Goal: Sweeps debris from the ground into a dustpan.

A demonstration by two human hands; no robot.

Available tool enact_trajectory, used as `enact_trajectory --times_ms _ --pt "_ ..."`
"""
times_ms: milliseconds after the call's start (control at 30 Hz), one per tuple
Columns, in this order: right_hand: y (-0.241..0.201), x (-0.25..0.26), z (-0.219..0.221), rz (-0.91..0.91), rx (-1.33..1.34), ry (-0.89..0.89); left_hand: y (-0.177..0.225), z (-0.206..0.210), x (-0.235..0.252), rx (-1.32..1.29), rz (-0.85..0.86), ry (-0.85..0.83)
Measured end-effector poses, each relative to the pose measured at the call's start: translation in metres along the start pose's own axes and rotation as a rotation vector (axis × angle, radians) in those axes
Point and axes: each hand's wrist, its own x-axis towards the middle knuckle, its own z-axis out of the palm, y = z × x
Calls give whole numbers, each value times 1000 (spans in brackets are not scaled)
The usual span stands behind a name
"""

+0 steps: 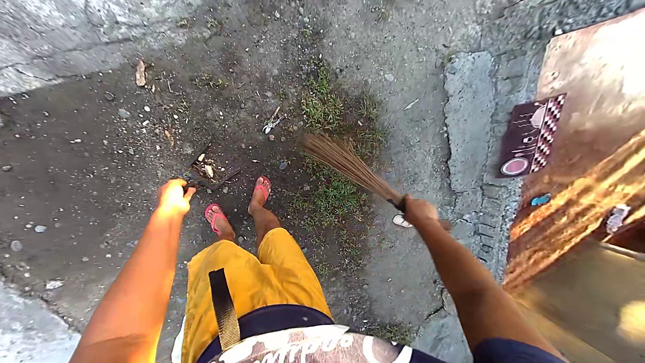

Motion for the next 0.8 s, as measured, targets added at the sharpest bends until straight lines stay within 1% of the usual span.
enact_trajectory --times_ms 100,133,167,200,233,300,333,400,433,467,533,600,633,667,700,733,800 --pt "71 -4 -30 136 -12 90 -3 -3 7 20 -2 -19" --pt "84 -1 -37 187 -15 109 -3 -3 7 33 -4 -23" --pt "88 4 -43 234 -7 128 -4 -4 6 46 -3 -19" --pt "81 10 -50 274 19 143 -4 -4 7 52 3 -10" --pt "65 15 -55 306 55 153 -5 -4 6 51 6 -2" --pt "19 30 -58 347 130 143 -7 -4 1 42 2 0" --pt "-4 43 -58 335 123 134 -8 -3 0 39 1 4" --pt "-31 61 -56 210 32 117 -8 -5 2 26 2 17" --pt "-31 63 -56 126 -12 113 -8 -7 3 18 0 17" --pt "-21 60 -59 57 -44 115 -8 -7 4 10 0 19" --pt "18 49 -65 -2 -53 143 -8 -10 4 3 0 17" --pt "57 40 -73 54 -70 156 -9 -10 5 14 1 14" --pt "65 35 -77 98 -79 132 -10 -10 6 24 -1 11" --pt "64 29 -78 128 -76 105 -10 -10 7 32 -2 12" --pt "52 23 -78 139 -57 75 -10 -9 7 38 -4 19" --pt "28 14 -78 136 -18 48 -11 -8 8 41 -6 23" --pt "-38 -5 -72 104 39 -17 -13 -5 9 54 -9 32"
